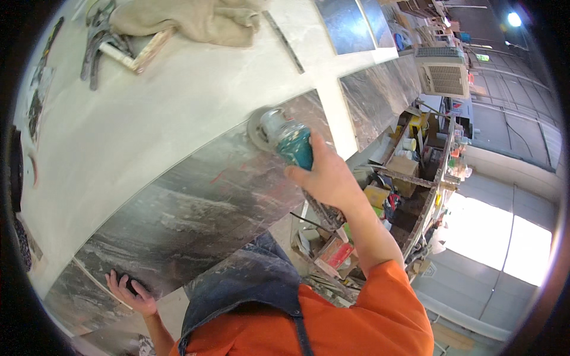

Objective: The person applies yellow tape to the edges of large stone tiles on a workbench, then uses an angle grinder to grind the edges of the tiles. The person moves between tiles and continues grinding along the taped edges.

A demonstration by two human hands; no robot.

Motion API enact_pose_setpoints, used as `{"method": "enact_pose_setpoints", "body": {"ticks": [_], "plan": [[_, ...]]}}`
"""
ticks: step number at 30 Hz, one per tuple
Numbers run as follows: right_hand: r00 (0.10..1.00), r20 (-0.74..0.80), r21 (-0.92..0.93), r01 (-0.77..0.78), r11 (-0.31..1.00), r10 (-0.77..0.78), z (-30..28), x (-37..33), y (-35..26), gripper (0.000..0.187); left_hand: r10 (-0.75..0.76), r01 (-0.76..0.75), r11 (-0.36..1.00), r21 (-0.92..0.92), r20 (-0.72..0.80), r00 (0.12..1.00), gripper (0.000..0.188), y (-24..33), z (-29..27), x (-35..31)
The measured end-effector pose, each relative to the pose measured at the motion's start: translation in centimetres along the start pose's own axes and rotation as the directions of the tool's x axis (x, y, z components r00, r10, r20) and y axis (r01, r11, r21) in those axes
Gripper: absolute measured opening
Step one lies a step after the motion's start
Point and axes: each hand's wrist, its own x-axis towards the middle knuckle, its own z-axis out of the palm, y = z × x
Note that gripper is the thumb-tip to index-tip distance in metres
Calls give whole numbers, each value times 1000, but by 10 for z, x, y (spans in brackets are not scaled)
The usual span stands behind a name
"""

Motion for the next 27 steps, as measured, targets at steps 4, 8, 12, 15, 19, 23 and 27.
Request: {"method": "enact_pose_setpoints", "body": {"ticks": [4, 8, 12, 15, 19, 23, 27], "plan": [[996, -88, 108, -22, 994, 31, -28, 32, 55, 89, 11, -12, 999, 30, 3, 1000, 25, 2, 0, 0], [976, -209, 213, -17, 977, 63, -51, 61, 101, 74, 19, -19, 999, 41, -2, 1000, 26, 1, 2, 4], [944, -298, 384, -20, 923, 144, -61, 38, 97, 65, 22, -22, 999, 36, 5, 1000, 26, 7, 0, 8], [939, -328, 569, 110, 815, 103, -46, 4, 92, 66, 11, -11, 1000, 16, -6, 1000, 25, 7, -2, 6], [957, -277, 723, 145, 675, 91, -7, -61, 68, 67, -40, 34, 994, -101, -57, 998, 24, 8, -1, 4], [984, -157, 874, 98, 476, 86, 53, -136, 3, 66, 5, -6, 988, -157, -7, 1000, 38, -3, -38, 26], [997, -80, 922, 71, 380, 6, 130, -207, -67, 62, 38, -44, 993, -112, -57, 998, 49, -108, -82, 17]]}}
